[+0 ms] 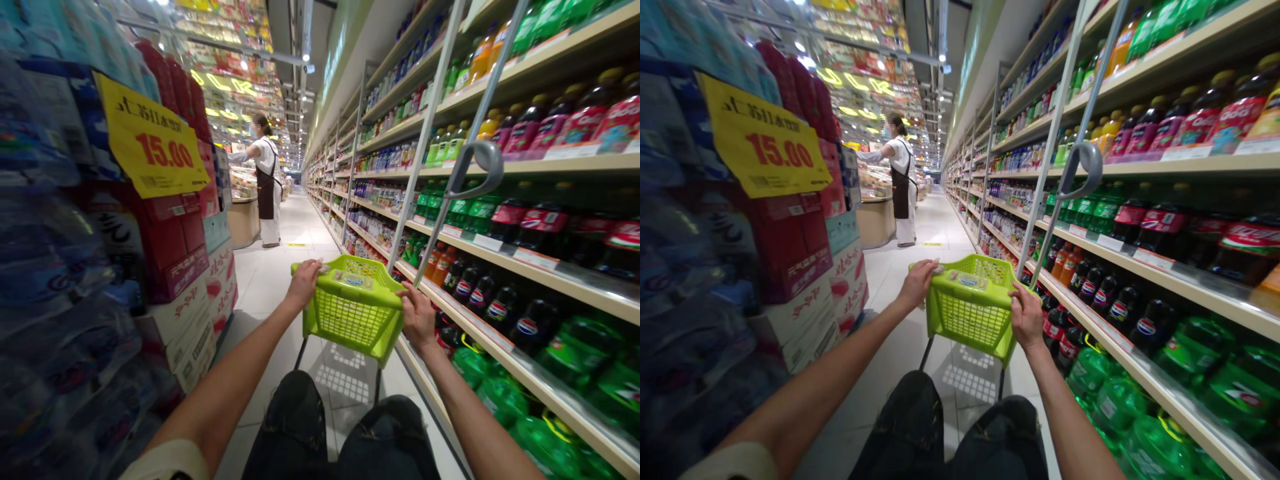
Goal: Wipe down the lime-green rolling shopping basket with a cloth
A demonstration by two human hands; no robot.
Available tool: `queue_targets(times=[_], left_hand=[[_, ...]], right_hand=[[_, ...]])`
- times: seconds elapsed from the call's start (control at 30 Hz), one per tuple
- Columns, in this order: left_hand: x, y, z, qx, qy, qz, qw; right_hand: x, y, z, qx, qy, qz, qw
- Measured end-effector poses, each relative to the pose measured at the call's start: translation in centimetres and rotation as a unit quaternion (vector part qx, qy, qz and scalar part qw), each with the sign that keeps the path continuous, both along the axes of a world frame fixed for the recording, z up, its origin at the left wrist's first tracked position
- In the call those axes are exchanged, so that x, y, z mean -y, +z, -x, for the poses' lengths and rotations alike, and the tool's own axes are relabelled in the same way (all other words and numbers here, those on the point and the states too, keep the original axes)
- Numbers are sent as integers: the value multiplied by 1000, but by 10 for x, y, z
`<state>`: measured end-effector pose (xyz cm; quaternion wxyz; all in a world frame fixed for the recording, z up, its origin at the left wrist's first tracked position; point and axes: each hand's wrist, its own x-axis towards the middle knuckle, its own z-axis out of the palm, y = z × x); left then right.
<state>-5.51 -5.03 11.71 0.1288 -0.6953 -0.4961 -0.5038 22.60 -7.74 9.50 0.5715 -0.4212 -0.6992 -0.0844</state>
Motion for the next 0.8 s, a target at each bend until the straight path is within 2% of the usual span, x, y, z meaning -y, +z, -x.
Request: queue_targets(times=[0.07, 0.13, 0.27, 0.33, 0.43, 0.5, 0.63, 0.7, 0.8], left_hand=[[-3, 4, 10, 29, 50, 16, 998], [-2, 4, 13, 40, 70, 23, 996], [7, -3, 5, -8, -5, 0, 1000], [9, -5, 6, -15, -20, -9, 1000], [6, -2, 11, 41, 45, -4, 998], [5, 0, 7, 57, 59, 0, 997], [10, -3, -15, -11, -42, -24, 999], [10, -4, -14, -26, -59, -28, 998], [7, 0, 0, 23, 16, -7, 1000]], right_hand=[[0, 0, -1, 0, 0, 1, 1000], [0, -1, -2, -3, -5, -2, 1000], [1, 0, -2, -5, -14, -10, 1000], [2, 0, -3, 3, -12, -16, 1000], [2, 0, -2, 16, -7, -30, 999], [2, 0, -1, 19, -12, -43, 999], [0, 0, 0, 25, -19, -50, 998], [0, -1, -3, 29, -15, -44, 999], [1, -2, -5, 29, -12, -32, 999]])
